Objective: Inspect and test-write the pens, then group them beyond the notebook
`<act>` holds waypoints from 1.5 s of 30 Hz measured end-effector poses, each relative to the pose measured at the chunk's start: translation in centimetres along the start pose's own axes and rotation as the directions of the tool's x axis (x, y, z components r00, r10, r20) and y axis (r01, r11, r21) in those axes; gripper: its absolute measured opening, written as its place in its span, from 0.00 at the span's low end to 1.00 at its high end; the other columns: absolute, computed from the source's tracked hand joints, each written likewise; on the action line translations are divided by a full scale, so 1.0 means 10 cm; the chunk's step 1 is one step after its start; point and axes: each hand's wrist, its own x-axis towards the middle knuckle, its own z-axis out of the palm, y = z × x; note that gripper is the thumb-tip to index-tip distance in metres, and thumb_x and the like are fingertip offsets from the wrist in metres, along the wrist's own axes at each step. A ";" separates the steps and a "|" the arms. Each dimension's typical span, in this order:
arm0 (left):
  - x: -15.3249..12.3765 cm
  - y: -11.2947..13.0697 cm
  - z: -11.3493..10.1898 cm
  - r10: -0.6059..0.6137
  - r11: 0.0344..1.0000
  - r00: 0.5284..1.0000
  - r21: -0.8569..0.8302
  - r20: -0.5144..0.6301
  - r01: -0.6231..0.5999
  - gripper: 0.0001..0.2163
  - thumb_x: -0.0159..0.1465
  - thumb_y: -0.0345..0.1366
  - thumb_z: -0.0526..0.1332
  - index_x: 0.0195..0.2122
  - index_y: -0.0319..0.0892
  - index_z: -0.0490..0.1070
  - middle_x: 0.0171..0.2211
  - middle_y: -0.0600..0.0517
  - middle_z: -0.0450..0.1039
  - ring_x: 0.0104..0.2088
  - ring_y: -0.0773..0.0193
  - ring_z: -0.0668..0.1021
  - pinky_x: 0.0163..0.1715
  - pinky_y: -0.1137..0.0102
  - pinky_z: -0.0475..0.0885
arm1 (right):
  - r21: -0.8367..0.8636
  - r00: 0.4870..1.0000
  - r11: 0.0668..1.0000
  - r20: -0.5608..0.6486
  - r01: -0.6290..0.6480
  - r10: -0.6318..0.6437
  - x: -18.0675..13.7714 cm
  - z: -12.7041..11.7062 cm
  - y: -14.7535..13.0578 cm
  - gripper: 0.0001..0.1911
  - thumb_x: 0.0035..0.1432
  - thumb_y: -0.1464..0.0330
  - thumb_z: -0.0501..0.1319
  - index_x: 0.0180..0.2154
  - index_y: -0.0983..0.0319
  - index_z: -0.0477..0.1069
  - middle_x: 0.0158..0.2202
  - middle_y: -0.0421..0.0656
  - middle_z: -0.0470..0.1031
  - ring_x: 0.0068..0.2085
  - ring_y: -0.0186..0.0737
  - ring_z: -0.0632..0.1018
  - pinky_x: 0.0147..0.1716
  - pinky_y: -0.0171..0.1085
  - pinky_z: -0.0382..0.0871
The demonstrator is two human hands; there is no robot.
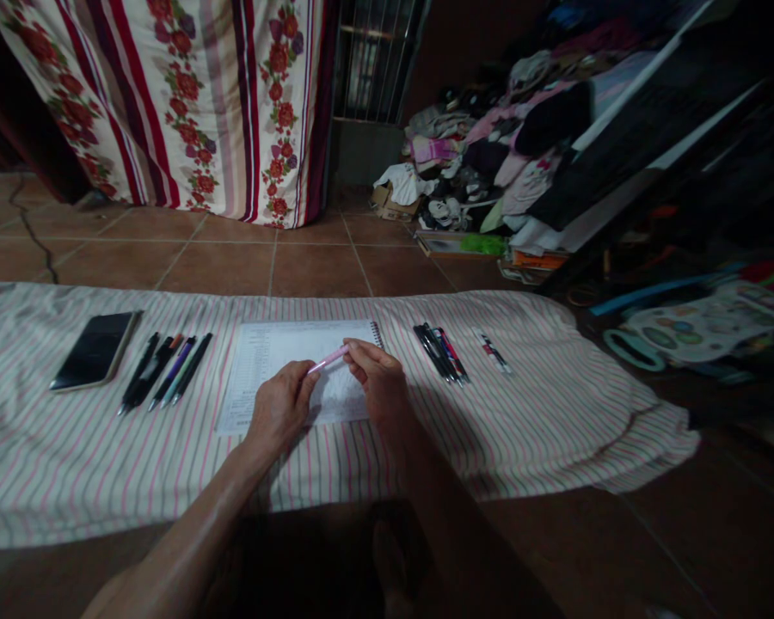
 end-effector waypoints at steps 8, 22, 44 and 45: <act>-0.01 0.04 0.01 -0.077 0.994 0.995 -0.074 0.062 0.081 0.16 0.65 0.42 0.47 0.40 0.40 0.71 0.30 0.50 0.75 0.32 0.61 0.76 0.32 0.70 0.66 | -0.042 0.996 0.996 0.048 0.078 -0.076 0.03 -0.04 0.02 0.11 0.43 0.62 0.64 0.30 0.60 0.78 0.32 0.42 0.78 0.37 0.38 0.75 0.39 0.35 0.68; -0.03 0.11 -0.01 -0.110 0.992 0.987 -0.054 0.117 0.117 0.14 0.65 0.41 0.47 0.39 0.42 0.69 0.25 0.52 0.73 0.25 0.65 0.75 0.26 0.73 0.63 | 0.094 0.997 0.995 0.063 -0.045 0.040 -0.01 0.00 0.00 0.13 0.44 0.62 0.66 0.33 0.61 0.76 0.35 0.43 0.78 0.38 0.35 0.77 0.40 0.33 0.70; -0.11 0.16 0.06 -0.084 0.993 0.993 0.086 0.082 0.077 0.14 0.66 0.39 0.44 0.41 0.42 0.66 0.26 0.52 0.73 0.27 0.62 0.75 0.28 0.71 0.63 | 0.072 0.995 0.992 0.031 -0.098 0.096 -0.05 0.03 -0.04 0.13 0.40 0.62 0.68 0.28 0.63 0.74 0.26 0.40 0.74 0.28 0.32 0.75 0.31 0.32 0.71; -0.11 0.17 0.06 -0.078 0.990 0.994 0.124 0.075 0.068 0.14 0.66 0.39 0.44 0.41 0.42 0.66 0.27 0.51 0.73 0.28 0.62 0.76 0.28 0.71 0.63 | 0.062 0.995 0.993 0.023 -0.099 0.098 -0.05 0.02 -0.05 0.13 0.39 0.62 0.68 0.28 0.63 0.74 0.25 0.40 0.74 0.28 0.31 0.75 0.30 0.31 0.70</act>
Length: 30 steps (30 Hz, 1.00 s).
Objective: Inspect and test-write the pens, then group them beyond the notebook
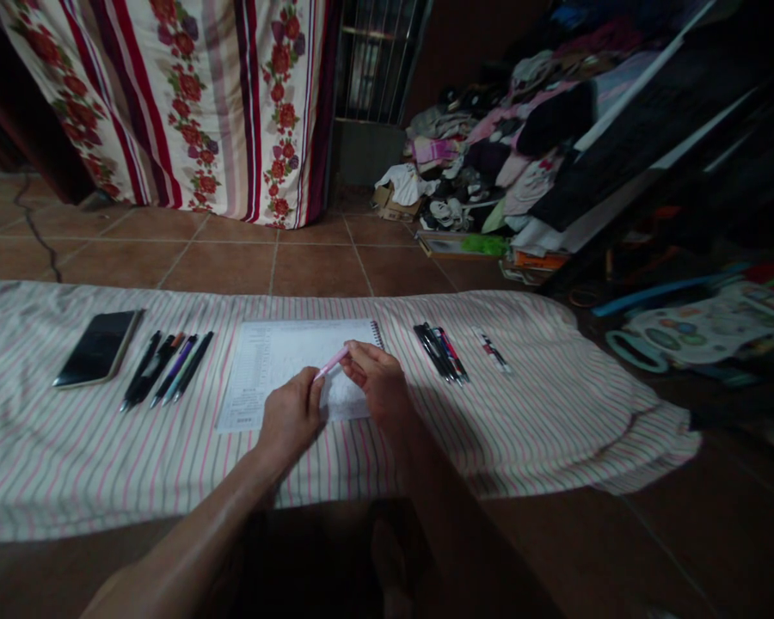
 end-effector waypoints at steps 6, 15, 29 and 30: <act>-0.02 0.00 0.04 0.050 0.996 0.998 0.071 -0.038 -0.047 0.15 0.67 0.38 0.43 0.43 0.41 0.66 0.32 0.48 0.75 0.32 0.61 0.77 0.30 0.70 0.65 | -0.052 0.998 0.997 0.006 0.055 -0.055 0.05 -0.06 0.03 0.14 0.39 0.61 0.68 0.28 0.64 0.75 0.24 0.40 0.74 0.27 0.31 0.74 0.29 0.31 0.68; 0.01 0.05 0.02 -0.014 0.995 1.000 -0.103 0.016 0.016 0.14 0.66 0.39 0.44 0.40 0.42 0.68 0.24 0.53 0.72 0.25 0.64 0.75 0.27 0.72 0.64 | -0.031 0.984 0.984 0.011 0.177 -0.177 0.06 -0.05 0.05 0.12 0.40 0.63 0.65 0.28 0.63 0.76 0.28 0.41 0.76 0.32 0.35 0.75 0.37 0.35 0.69; -0.06 0.04 0.07 -0.094 0.924 0.995 -0.368 0.042 0.102 0.13 0.64 0.41 0.46 0.35 0.43 0.67 0.19 0.56 0.67 0.23 0.64 0.73 0.26 0.71 0.65 | 0.000 0.988 0.988 0.022 0.152 -0.151 0.06 -0.02 0.08 0.14 0.39 0.61 0.67 0.30 0.62 0.77 0.31 0.44 0.78 0.35 0.38 0.76 0.36 0.36 0.69; -0.07 0.03 0.08 -0.101 0.884 0.992 -0.450 0.074 0.124 0.13 0.64 0.42 0.47 0.34 0.42 0.67 0.18 0.56 0.66 0.21 0.65 0.72 0.24 0.71 0.65 | 0.002 0.988 0.989 0.040 0.148 -0.148 0.06 -0.02 0.09 0.14 0.39 0.61 0.67 0.29 0.62 0.77 0.31 0.45 0.78 0.35 0.38 0.76 0.36 0.36 0.69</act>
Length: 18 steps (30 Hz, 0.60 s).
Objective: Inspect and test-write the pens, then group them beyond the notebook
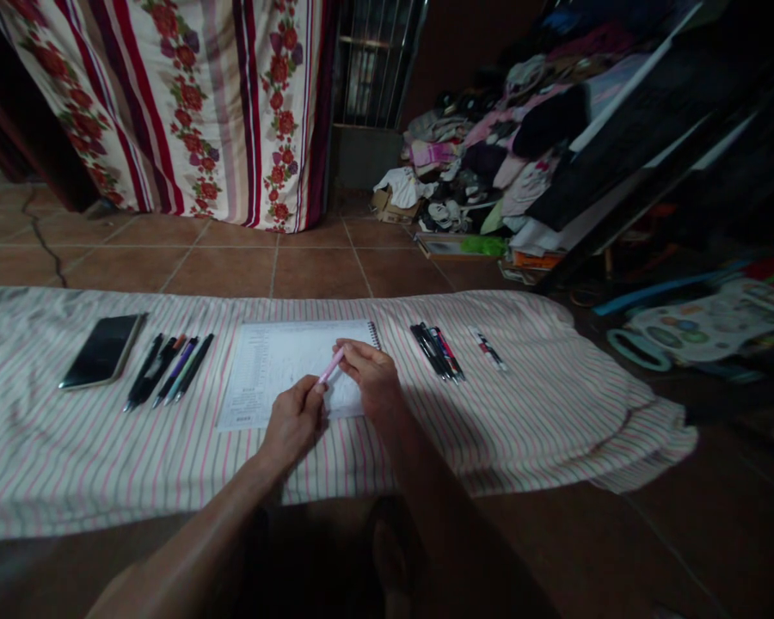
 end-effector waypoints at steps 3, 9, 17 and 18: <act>-0.05 -0.01 0.01 -0.073 0.981 0.996 -0.176 0.059 0.082 0.11 0.63 0.43 0.49 0.33 0.42 0.65 0.17 0.58 0.65 0.18 0.68 0.70 0.21 0.73 0.65 | 0.016 0.997 0.999 0.065 -0.044 0.042 -0.02 -0.01 0.03 0.15 0.38 0.61 0.68 0.29 0.63 0.77 0.30 0.45 0.78 0.35 0.38 0.76 0.37 0.37 0.69; -0.13 0.02 -0.02 -0.080 0.991 0.997 -0.102 0.017 0.081 0.12 0.63 0.43 0.49 0.32 0.42 0.65 0.17 0.58 0.65 0.17 0.68 0.70 0.19 0.74 0.63 | 0.108 0.990 0.987 0.075 -0.123 0.115 -0.12 0.02 -0.03 0.16 0.37 0.60 0.69 0.28 0.63 0.76 0.29 0.42 0.77 0.32 0.33 0.76 0.35 0.33 0.68; -0.21 0.17 -0.07 -0.041 0.955 0.996 0.291 -0.076 0.061 0.12 0.65 0.41 0.45 0.35 0.43 0.66 0.21 0.55 0.71 0.23 0.65 0.74 0.26 0.72 0.64 | 0.278 0.978 0.938 0.088 -0.209 0.192 -0.25 0.05 -0.17 0.18 0.29 0.65 0.73 0.24 0.64 0.72 0.23 0.37 0.73 0.27 0.29 0.73 0.32 0.31 0.69; -0.22 0.20 -0.07 -0.045 0.934 0.995 0.350 -0.085 0.072 0.12 0.65 0.40 0.45 0.36 0.43 0.66 0.22 0.55 0.71 0.24 0.64 0.75 0.27 0.72 0.63 | 0.283 0.977 0.936 0.095 -0.210 0.191 -0.25 0.04 -0.18 0.18 0.28 0.65 0.74 0.23 0.64 0.71 0.22 0.37 0.73 0.26 0.29 0.73 0.32 0.32 0.69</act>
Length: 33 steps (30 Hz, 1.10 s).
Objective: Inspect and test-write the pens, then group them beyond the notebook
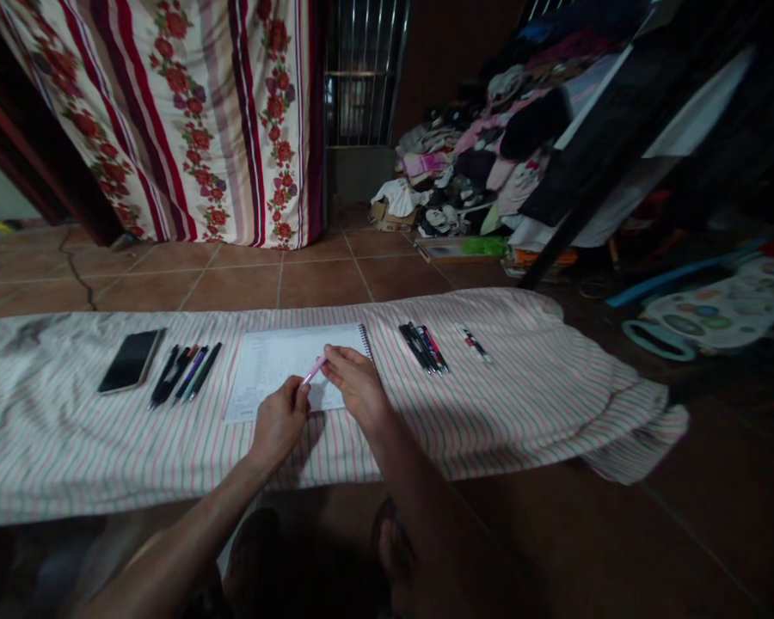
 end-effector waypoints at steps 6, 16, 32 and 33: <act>-0.08 0.08 -0.08 -0.011 0.976 1.000 0.217 0.027 0.005 0.12 0.66 0.39 0.45 0.39 0.43 0.66 0.25 0.52 0.74 0.28 0.62 0.76 0.29 0.71 0.61 | -0.054 0.999 0.998 -0.048 0.020 -0.022 -0.02 -0.04 0.00 0.16 0.27 0.65 0.73 0.22 0.64 0.73 0.22 0.38 0.73 0.26 0.30 0.73 0.32 0.33 0.68; 0.04 -0.02 0.03 -0.015 0.999 0.998 0.036 0.061 0.013 0.13 0.66 0.38 0.45 0.37 0.42 0.67 0.23 0.53 0.73 0.27 0.63 0.75 0.29 0.72 0.62 | -0.137 0.999 0.991 -0.039 0.010 -0.015 0.06 -0.06 0.00 0.15 0.31 0.63 0.72 0.24 0.64 0.75 0.26 0.40 0.75 0.30 0.32 0.74 0.35 0.34 0.68; 0.02 -0.13 -0.11 -0.060 0.990 0.994 -0.118 0.091 0.071 0.13 0.64 0.40 0.46 0.33 0.43 0.68 0.21 0.54 0.73 0.25 0.63 0.75 0.29 0.72 0.63 | -0.182 0.997 0.983 0.076 -0.018 0.033 0.13 0.01 0.11 0.18 0.35 0.60 0.71 0.29 0.64 0.76 0.30 0.42 0.77 0.33 0.36 0.77 0.37 0.36 0.69; 0.01 -0.12 -0.11 -0.052 0.995 0.995 -0.085 0.082 0.059 0.13 0.64 0.40 0.46 0.34 0.43 0.68 0.21 0.54 0.73 0.26 0.63 0.76 0.29 0.72 0.63 | -0.168 0.997 0.985 0.071 -0.026 0.039 0.13 0.01 0.11 0.18 0.35 0.60 0.71 0.29 0.63 0.75 0.30 0.42 0.76 0.32 0.35 0.77 0.36 0.36 0.70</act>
